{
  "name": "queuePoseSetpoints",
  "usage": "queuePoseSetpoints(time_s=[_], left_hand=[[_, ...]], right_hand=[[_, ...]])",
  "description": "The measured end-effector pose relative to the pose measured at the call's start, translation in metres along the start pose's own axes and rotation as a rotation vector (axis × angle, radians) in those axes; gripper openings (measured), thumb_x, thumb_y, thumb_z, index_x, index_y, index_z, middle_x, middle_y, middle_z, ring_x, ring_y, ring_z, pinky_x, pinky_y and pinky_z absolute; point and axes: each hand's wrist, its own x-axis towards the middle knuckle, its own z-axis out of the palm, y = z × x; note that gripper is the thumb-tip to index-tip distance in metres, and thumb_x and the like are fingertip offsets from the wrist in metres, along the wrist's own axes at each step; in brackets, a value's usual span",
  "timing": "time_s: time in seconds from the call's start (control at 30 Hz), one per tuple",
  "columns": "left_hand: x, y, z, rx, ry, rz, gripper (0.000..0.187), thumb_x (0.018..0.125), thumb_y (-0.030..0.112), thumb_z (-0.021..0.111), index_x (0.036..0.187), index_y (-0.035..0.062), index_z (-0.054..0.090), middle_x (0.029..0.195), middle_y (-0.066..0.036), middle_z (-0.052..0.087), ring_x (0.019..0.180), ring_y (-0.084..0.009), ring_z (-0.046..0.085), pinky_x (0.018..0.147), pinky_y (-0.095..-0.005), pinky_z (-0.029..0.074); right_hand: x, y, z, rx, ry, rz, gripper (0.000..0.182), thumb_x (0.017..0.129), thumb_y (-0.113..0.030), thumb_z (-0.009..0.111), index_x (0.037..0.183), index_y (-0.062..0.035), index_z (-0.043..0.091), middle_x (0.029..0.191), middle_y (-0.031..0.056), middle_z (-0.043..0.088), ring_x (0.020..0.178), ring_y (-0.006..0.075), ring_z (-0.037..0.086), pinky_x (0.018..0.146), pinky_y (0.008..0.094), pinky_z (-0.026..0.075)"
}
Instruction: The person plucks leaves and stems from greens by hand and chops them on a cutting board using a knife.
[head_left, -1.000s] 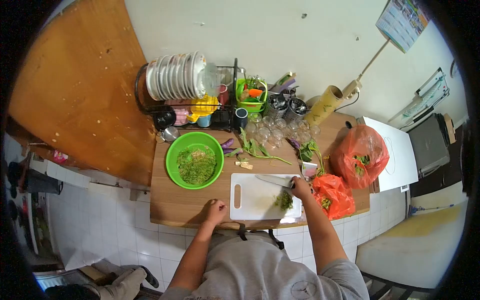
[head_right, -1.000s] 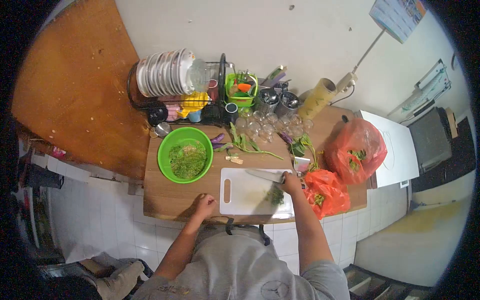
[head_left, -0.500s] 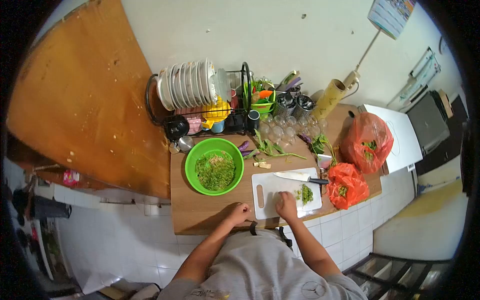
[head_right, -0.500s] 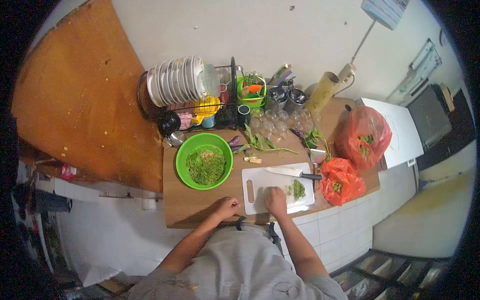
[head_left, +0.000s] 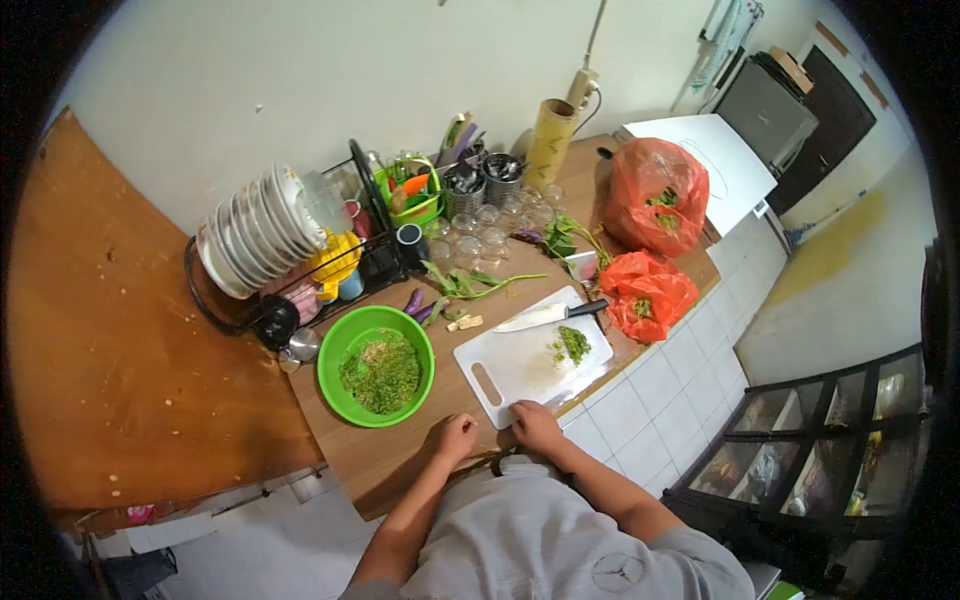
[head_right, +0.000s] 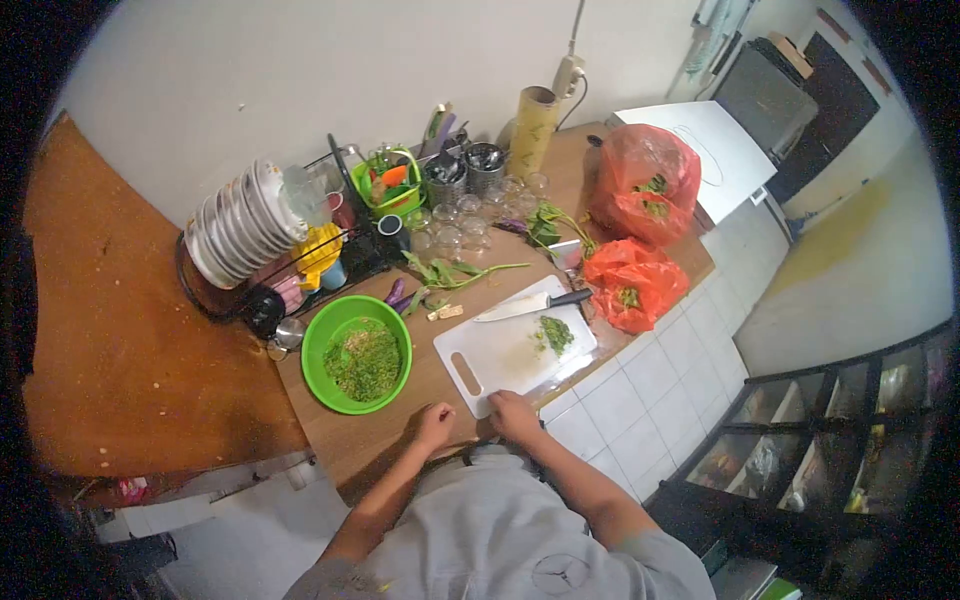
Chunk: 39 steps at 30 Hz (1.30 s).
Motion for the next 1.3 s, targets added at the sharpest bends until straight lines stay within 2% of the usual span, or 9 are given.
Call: queuePoseSetpoints(time_s=[0.2,0.4,0.6,0.67,0.73,0.87,0.93,1.07,1.3], left_hand=[[0.017,0.029,0.013,-0.098,0.120,-0.011,0.014,0.092,0.014,0.064,0.093,0.0008,0.067,0.083,-0.012,0.070,0.077,-0.0205,0.067,0.071,-0.0346,0.053],[0.050,-0.025,0.048,-0.347,0.443,-0.117,0.012,0.091,0.011,0.063,0.093,0.0010,0.068,0.079,-0.009,0.069,0.074,-0.0159,0.065,0.070,-0.0320,0.052],[0.034,0.008,0.070,-0.354,0.668,-0.209,0.010,0.092,0.010,0.064,0.094,0.0006,0.066,0.077,-0.003,0.065,0.071,-0.0114,0.059,0.067,-0.0296,0.050],[0.031,0.011,0.090,-0.368,0.713,-0.277,0.010,0.093,0.011,0.064,0.094,0.0007,0.065,0.077,-0.002,0.064,0.071,-0.0103,0.058,0.067,-0.0287,0.049],[0.024,0.015,0.112,-0.449,0.703,-0.143,0.013,0.096,0.014,0.063,0.094,0.0018,0.066,0.079,-0.001,0.064,0.073,-0.0090,0.058,0.068,-0.0277,0.049],[0.023,0.045,0.149,-0.567,0.727,-0.250,0.013,0.097,0.015,0.063,0.095,0.0021,0.065,0.079,-0.001,0.064,0.072,-0.0098,0.058,0.070,-0.0271,0.049],[0.027,0.047,0.167,-0.596,0.729,-0.317,0.014,0.098,0.015,0.062,0.096,0.0019,0.065,0.080,0.000,0.063,0.073,-0.0102,0.058,0.072,-0.0270,0.050],[0.052,0.084,0.169,-0.606,0.666,-0.281,0.015,0.098,0.017,0.062,0.098,0.0014,0.066,0.083,0.000,0.063,0.076,-0.0094,0.058,0.071,-0.0266,0.049],[0.112,0.139,0.146,-0.556,0.564,-0.260,0.028,0.101,0.025,0.062,0.106,-0.0028,0.067,0.087,-0.001,0.066,0.082,-0.0091,0.060,0.078,-0.0242,0.048]], right_hand=[[0.058,0.012,-0.013,0.063,-0.131,0.056,0.029,0.081,-0.019,0.068,0.106,-0.0042,0.067,0.100,0.0191,0.064,0.099,0.0397,0.062,0.087,0.0470,0.052],[0.161,0.063,-0.061,0.034,-0.123,-0.016,0.027,0.081,-0.018,0.067,0.104,-0.0057,0.068,0.106,0.0203,0.065,0.102,0.0388,0.063,0.090,0.0452,0.052],[0.257,0.120,-0.106,-0.113,-0.176,0.033,0.030,0.080,-0.013,0.061,0.109,-0.0060,0.066,0.107,0.0198,0.065,0.098,0.0401,0.063,0.089,0.0477,0.052],[0.277,0.140,-0.105,-0.135,-0.020,-0.031,0.031,0.081,-0.011,0.057,0.111,-0.0067,0.064,0.113,0.0186,0.063,0.102,0.0405,0.062,0.090,0.0491,0.051],[0.291,0.159,-0.099,-0.168,-0.023,-0.101,0.029,0.083,-0.011,0.056,0.111,-0.0079,0.063,0.116,0.0169,0.062,0.105,0.0404,0.060,0.091,0.0495,0.050],[0.291,0.178,-0.094,-0.308,-0.104,-0.181,0.033,0.082,-0.015,0.065,0.114,-0.0046,0.062,0.111,0.0178,0.062,0.104,0.0381,0.060,0.087,0.0484,0.050],[0.289,0.174,-0.103,-0.142,-0.123,-0.224,0.025,0.088,-0.010,0.056,0.112,-0.0059,0.064,0.103,0.0205,0.061,0.098,0.0411,0.060,0.084,0.0483,0.050],[0.258,0.168,-0.118,0.115,-0.027,-0.241,0.023,0.084,-0.007,0.059,0.105,-0.0021,0.063,0.098,0.0210,0.063,0.100,0.0410,0.061,0.084,0.0496,0.050],[0.181,0.178,-0.147,0.460,-0.199,-0.018,0.013,0.085,-0.008,0.061,0.093,-0.0016,0.068,0.091,0.0207,0.066,0.085,0.0377,0.064,0.078,0.0431,0.052]])
